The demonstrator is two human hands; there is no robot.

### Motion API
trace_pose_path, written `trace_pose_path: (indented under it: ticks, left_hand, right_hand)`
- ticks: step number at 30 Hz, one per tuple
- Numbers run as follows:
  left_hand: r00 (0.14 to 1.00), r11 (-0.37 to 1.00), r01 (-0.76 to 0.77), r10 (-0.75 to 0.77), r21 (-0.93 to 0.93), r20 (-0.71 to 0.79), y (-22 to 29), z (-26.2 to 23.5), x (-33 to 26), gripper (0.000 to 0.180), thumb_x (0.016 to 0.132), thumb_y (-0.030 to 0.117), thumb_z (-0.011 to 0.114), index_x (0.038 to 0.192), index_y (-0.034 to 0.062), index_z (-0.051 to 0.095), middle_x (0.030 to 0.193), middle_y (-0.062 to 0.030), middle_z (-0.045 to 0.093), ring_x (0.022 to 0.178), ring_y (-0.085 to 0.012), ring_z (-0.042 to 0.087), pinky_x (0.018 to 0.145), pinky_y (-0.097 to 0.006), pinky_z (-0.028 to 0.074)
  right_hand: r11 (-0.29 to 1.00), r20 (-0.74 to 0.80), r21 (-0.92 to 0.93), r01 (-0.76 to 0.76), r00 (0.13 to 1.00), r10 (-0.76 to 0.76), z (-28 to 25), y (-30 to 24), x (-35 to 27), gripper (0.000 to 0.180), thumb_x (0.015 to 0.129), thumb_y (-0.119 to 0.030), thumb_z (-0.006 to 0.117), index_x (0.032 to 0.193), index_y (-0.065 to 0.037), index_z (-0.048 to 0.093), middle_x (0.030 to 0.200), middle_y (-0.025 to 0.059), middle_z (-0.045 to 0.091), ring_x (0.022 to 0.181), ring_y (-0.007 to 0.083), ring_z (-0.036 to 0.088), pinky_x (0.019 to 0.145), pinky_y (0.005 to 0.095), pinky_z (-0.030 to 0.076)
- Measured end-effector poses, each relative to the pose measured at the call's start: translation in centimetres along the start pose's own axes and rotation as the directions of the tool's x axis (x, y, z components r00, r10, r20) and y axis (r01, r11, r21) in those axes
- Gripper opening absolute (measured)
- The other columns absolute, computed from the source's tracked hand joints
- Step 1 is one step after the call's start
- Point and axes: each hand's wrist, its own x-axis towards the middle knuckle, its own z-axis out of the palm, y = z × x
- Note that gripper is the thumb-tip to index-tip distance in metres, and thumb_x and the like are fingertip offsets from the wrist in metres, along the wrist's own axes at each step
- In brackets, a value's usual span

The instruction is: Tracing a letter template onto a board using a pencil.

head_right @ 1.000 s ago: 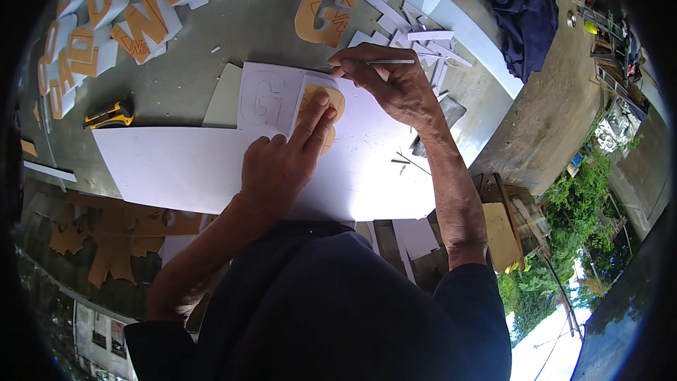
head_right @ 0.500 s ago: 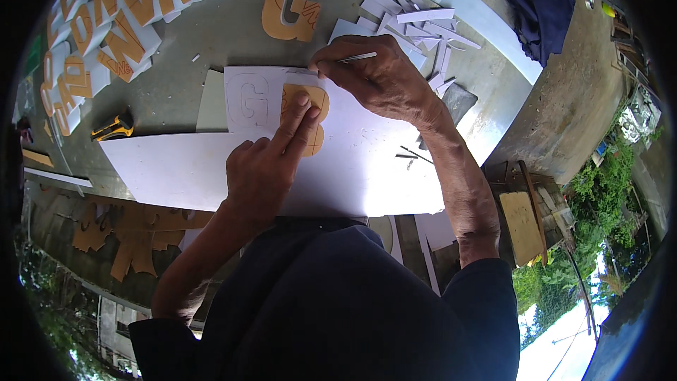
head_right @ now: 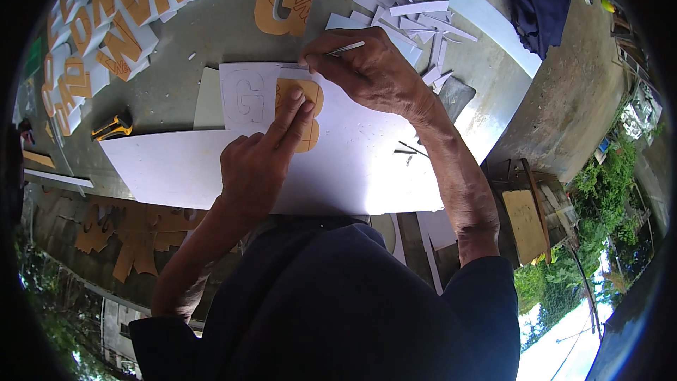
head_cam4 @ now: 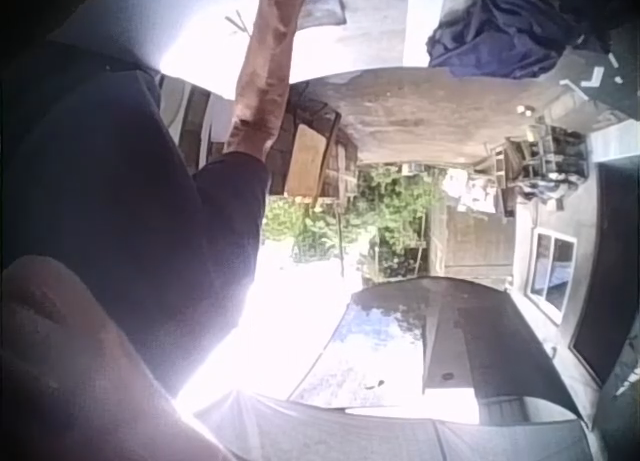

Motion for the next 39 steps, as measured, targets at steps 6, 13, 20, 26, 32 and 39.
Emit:
trace_pose_path:
  ticks: [6, 13, 20, 26, 32, 39]
  left_hand:
    - [0.998, 0.998, 0.007, -0.003, -0.057, 0.069, -0.1, -0.9, 0.1, 0.055, 0.085, 0.002, 0.063, 0.139, 0.0114, 0.063, 0.15, -0.0074, 0.056, 0.055, -0.0113, 0.063, 0.056, -0.025, 0.053]
    - [0.994, 0.994, 0.028, -0.016, -0.11, 0.106, 0.0, -1.2, 0.3, 0.053, 0.087, 0.0, 0.063, 0.139, 0.0138, 0.063, 0.15, -0.004, 0.056, 0.064, -0.0148, 0.071, 0.059, -0.025, 0.055]
    - [0.994, 0.984, 0.044, -0.026, -0.174, 0.105, -0.8, -0.8, 0.3, 0.069, 0.08, -0.006, 0.071, 0.141, 0.023, 0.061, 0.152, 0.0052, 0.052, 0.095, -0.0169, 0.076, 0.074, -0.031, 0.062]
    - [0.992, 0.983, 0.04, -0.018, -0.179, 0.124, -0.9, -1.4, 0.6, 0.066, 0.082, -0.005, 0.072, 0.14, 0.0235, 0.062, 0.147, 0.0049, 0.057, 0.103, -0.0149, 0.074, 0.081, -0.029, 0.062]
    - [0.993, 0.993, -0.02, 0.034, -0.114, 0.116, -1.0, -1.3, 0.8, 0.068, 0.08, -0.002, 0.076, 0.141, 0.0228, 0.061, 0.146, 0.0004, 0.057, 0.118, -0.0212, 0.066, 0.09, -0.033, 0.06]
    - [0.985, 0.993, -0.077, 0.089, -0.086, 0.147, -1.1, -1.5, 1.2, 0.069, 0.078, -0.002, 0.078, 0.141, 0.0184, 0.061, 0.146, -0.0088, 0.056, 0.128, -0.0281, 0.06, 0.097, -0.038, 0.058]
  right_hand:
    - [0.995, -0.061, -0.098, 0.037, 0.997, -0.043, -0.7, -0.1, -2.3, 0.009, 0.089, 0.004, 0.068, 0.097, 0.004, 0.072, 0.096, 0.0122, 0.074, 0.081, 0.0201, 0.075, 0.067, 0.0266, 0.066]
    - [0.925, -0.268, 0.283, -0.255, 0.904, 0.332, -1.1, -3.1, -4.1, 0.016, 0.101, -0.008, 0.062, 0.108, -0.003, 0.076, 0.093, 0.0092, 0.077, 0.085, 0.0145, 0.073, 0.066, 0.0288, 0.058]
    - [0.897, -0.532, 0.439, -0.054, 0.789, 0.308, 1.7, -4.1, -6.9, 0.03, 0.103, -0.031, 0.062, 0.114, -0.006, 0.075, 0.099, 0.0085, 0.076, 0.081, 0.0131, 0.067, 0.068, 0.028, 0.055]
    - [0.836, -0.552, 0.535, -0.125, 0.697, 0.457, 6.1, -6.7, -9.8, 0.032, 0.104, -0.032, 0.059, 0.117, -0.006, 0.074, 0.101, 0.0075, 0.075, 0.081, 0.0135, 0.066, 0.07, 0.0281, 0.055]
    - [0.786, -0.534, 0.591, -0.183, 0.642, 0.551, 8.9, -6.6, -11.9, 0.026, 0.101, -0.019, 0.059, 0.118, -0.004, 0.073, 0.103, 0.0085, 0.076, 0.083, 0.0141, 0.068, 0.074, 0.0296, 0.058]
    - [0.952, -0.661, 0.173, -0.25, 0.687, 0.301, 11.0, -4.3, -11.2, 0.017, 0.099, -0.009, 0.059, 0.102, -0.005, 0.076, 0.111, 0.0085, 0.074, 0.099, 0.024, 0.075, 0.084, 0.0331, 0.065]
